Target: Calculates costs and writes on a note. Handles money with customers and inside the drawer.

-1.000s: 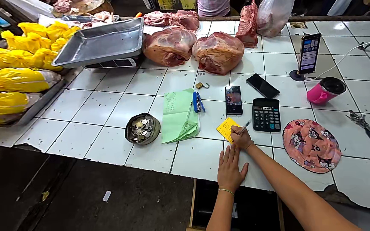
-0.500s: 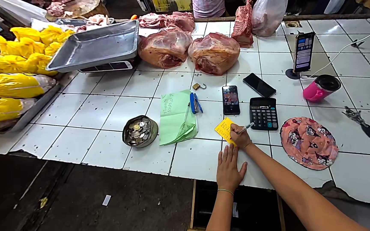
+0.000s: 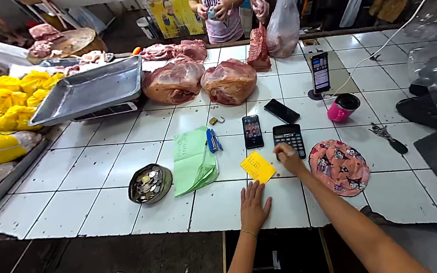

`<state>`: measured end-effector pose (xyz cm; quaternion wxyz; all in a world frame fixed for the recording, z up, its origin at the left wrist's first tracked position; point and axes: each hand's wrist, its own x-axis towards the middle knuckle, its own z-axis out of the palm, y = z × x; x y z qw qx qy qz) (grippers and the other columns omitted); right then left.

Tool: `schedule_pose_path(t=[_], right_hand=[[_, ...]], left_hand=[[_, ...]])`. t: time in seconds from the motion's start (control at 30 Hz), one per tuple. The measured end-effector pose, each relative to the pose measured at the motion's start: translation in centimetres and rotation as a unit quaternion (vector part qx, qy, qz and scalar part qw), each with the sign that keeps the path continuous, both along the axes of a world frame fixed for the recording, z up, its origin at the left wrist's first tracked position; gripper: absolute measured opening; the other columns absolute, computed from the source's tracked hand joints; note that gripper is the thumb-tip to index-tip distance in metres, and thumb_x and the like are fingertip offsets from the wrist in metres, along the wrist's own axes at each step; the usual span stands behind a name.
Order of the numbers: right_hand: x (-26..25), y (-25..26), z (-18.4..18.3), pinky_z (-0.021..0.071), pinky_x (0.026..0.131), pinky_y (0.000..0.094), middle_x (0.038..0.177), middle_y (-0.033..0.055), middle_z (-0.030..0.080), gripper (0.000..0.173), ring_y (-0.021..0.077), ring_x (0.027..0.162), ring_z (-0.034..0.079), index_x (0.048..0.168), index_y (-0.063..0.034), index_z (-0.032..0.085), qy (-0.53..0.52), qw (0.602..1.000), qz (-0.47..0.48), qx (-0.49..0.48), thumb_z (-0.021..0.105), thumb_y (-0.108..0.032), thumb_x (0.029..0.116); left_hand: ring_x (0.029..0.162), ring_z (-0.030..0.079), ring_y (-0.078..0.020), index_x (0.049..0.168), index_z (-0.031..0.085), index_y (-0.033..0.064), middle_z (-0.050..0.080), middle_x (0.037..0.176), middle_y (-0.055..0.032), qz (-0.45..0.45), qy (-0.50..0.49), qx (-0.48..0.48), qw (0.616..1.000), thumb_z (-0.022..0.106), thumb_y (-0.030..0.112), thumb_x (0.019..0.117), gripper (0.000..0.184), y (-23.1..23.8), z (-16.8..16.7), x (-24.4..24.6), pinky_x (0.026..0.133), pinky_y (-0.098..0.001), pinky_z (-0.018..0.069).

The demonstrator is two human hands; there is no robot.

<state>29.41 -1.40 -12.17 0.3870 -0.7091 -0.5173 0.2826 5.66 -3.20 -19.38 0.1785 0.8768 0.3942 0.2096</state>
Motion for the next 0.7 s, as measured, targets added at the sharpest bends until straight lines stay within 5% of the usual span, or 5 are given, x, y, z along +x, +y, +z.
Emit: schedule_pose_path(t=[0.1,0.2,0.43,0.63,0.7], right_hand=[[6.0,-1.9,-0.4,0.0467,0.107,0.0553,0.135,0.0250,0.061,0.043,0.0426,0.126,0.058,0.139,-0.0051,0.062,-0.175,0.978,-0.080,-0.082,0.054,0.000,0.0968],[8.4,-1.6,-0.8,0.0452,0.105,0.0584,0.139,0.0266,0.057,0.054,0.0459,0.127,0.056,0.146,-0.0130,0.058,-0.212,0.965,-0.098,-0.122,0.054,0.003,0.0948],[7.7,-0.2,-1.1,0.0428,0.103,0.0618,0.138,0.0234,0.059,0.039,0.0444,0.127,0.056,0.132,-0.0079,0.067,-0.231,0.959,-0.098,-0.131,0.056,0.000,0.0957],[7.5,-0.8,-0.4,0.0441,0.101,0.0603,0.136,0.0238,0.060,0.045,0.0445,0.126,0.056,0.141,-0.0095,0.061,-0.241,0.953,-0.087,-0.164,0.055,-0.001,0.0967],[5.6,-2.1,0.6,0.0504,0.097,0.0607,0.138,0.0227,0.060,0.050,0.0437,0.120,0.063,0.153,-0.0135,0.048,-0.221,0.952,-0.031,-0.207,0.048,-0.009,0.1036]], left_hand=[[0.134,0.051,-0.0498,0.138,0.058,-0.0040,0.058,0.138,-0.0304,0.002,0.008,-0.006,1.000,0.068,0.048,0.0881,0.073,2.6,0.2,0.6,0.114,-0.0654,0.0337],[0.147,0.039,-0.0441,0.153,0.044,0.0005,0.042,0.156,-0.0276,0.021,0.099,-0.020,0.995,0.060,0.059,0.0920,0.086,4.3,0.7,1.9,0.122,-0.0602,0.0234],[0.153,0.030,-0.0371,0.156,0.041,0.0033,0.033,0.164,-0.0221,0.025,0.160,-0.047,0.986,0.054,0.059,0.0960,0.083,4.5,1.4,2.2,0.125,-0.0564,0.0167],[0.154,0.028,-0.0337,0.157,0.039,0.0040,0.032,0.165,-0.0190,0.027,0.167,-0.060,0.984,0.053,0.058,0.0959,0.083,4.5,1.4,2.6,0.125,-0.0544,0.0161],[0.154,0.029,-0.0338,0.156,0.040,0.0039,0.032,0.165,-0.0186,0.029,0.160,-0.058,0.985,0.054,0.058,0.0951,0.083,4.4,1.5,2.5,0.125,-0.0545,0.0170]])
